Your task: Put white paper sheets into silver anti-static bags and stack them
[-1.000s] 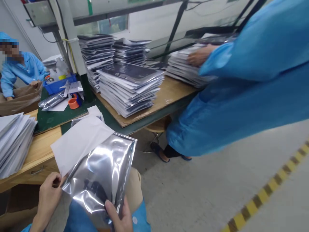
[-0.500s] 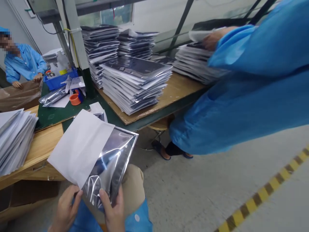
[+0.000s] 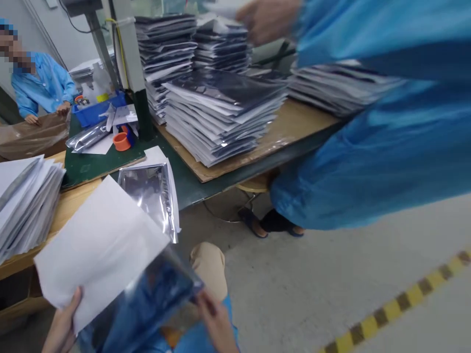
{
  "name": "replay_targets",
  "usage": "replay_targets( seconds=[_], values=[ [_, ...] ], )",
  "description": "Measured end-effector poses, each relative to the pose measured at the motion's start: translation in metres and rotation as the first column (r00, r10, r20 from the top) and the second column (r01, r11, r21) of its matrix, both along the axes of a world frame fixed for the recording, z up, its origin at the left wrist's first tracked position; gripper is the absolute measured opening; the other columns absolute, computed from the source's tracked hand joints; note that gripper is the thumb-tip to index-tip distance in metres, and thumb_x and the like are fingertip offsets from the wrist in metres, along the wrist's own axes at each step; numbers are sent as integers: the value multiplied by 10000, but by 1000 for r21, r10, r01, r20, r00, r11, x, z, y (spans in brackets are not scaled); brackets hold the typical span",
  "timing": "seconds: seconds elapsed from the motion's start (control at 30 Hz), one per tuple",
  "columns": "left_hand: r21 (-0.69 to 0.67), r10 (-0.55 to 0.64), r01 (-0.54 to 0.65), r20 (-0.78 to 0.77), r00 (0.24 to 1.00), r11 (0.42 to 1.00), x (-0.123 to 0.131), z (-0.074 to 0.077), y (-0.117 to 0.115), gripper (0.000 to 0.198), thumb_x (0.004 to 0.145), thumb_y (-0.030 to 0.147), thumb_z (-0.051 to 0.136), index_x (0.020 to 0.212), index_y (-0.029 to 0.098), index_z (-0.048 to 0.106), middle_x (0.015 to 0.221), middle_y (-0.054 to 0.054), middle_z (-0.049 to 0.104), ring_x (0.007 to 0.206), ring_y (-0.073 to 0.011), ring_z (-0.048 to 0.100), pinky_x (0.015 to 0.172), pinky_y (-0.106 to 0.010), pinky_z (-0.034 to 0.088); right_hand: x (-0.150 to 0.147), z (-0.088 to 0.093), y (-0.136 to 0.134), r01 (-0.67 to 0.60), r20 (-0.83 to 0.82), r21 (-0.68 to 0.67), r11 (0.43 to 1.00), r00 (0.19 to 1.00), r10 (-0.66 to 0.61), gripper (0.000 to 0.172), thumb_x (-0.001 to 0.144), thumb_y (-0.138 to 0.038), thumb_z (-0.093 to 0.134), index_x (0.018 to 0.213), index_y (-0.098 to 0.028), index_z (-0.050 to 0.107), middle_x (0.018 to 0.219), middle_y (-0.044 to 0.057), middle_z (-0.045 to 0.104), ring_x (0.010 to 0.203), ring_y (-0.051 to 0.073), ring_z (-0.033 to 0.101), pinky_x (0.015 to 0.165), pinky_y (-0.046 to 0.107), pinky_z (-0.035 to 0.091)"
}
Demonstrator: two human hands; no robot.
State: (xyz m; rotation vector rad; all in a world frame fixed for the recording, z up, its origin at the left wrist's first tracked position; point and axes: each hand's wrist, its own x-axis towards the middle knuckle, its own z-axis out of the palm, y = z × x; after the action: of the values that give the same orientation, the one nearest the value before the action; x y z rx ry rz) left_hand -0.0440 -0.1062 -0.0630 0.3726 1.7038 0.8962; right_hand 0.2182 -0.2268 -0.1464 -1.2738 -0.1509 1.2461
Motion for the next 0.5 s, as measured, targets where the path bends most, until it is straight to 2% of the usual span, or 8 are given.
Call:
replay_targets(
  seconds=[0.07,0.13,0.2,0.3,0.5],
  values=[
    [-49,-148,147,-12,989,988,-25,-19,0,425,851,158,578,1270,122,514,1075,-110,705,1050,-243,645,998,-388,470,23,-7,10,169,-92,8,986,982,-167,380,717,-559,702,944,-255,721,947,42,750,890,236,671,917,374,486],
    [-85,-309,307,-1,951,948,-38,-41,1,424,807,170,655,1215,114,554,1098,-125,697,1077,-252,631,1028,-397,435,27,-11,20,160,-166,44,986,974,-151,483,709,-601,683,985,-206,707,962,88,744,890,247,675,892,397,498],
    [-108,-414,412,9,910,905,-39,-62,2,444,750,198,726,1161,114,583,1103,-137,694,1092,-270,621,1038,-414,418,17,-15,29,107,-188,60,992,978,-94,543,671,-612,708,960,-152,721,913,131,747,870,280,681,832,429,523],
    [-160,-448,443,5,894,882,-28,-80,3,443,699,264,774,1095,142,618,1040,-129,716,1084,-299,623,1011,-442,442,-6,-23,34,101,-133,54,993,987,-93,481,650,-531,770,913,-129,741,867,120,755,895,277,673,826,394,522],
    [-248,-420,419,53,906,873,-21,-91,-8,456,692,404,765,1056,154,651,906,-139,738,1024,-331,649,910,-458,515,-28,-41,15,234,-31,-48,971,971,-235,434,639,-494,781,917,-163,741,883,61,770,889,248,671,881,378,496]
  ],
)
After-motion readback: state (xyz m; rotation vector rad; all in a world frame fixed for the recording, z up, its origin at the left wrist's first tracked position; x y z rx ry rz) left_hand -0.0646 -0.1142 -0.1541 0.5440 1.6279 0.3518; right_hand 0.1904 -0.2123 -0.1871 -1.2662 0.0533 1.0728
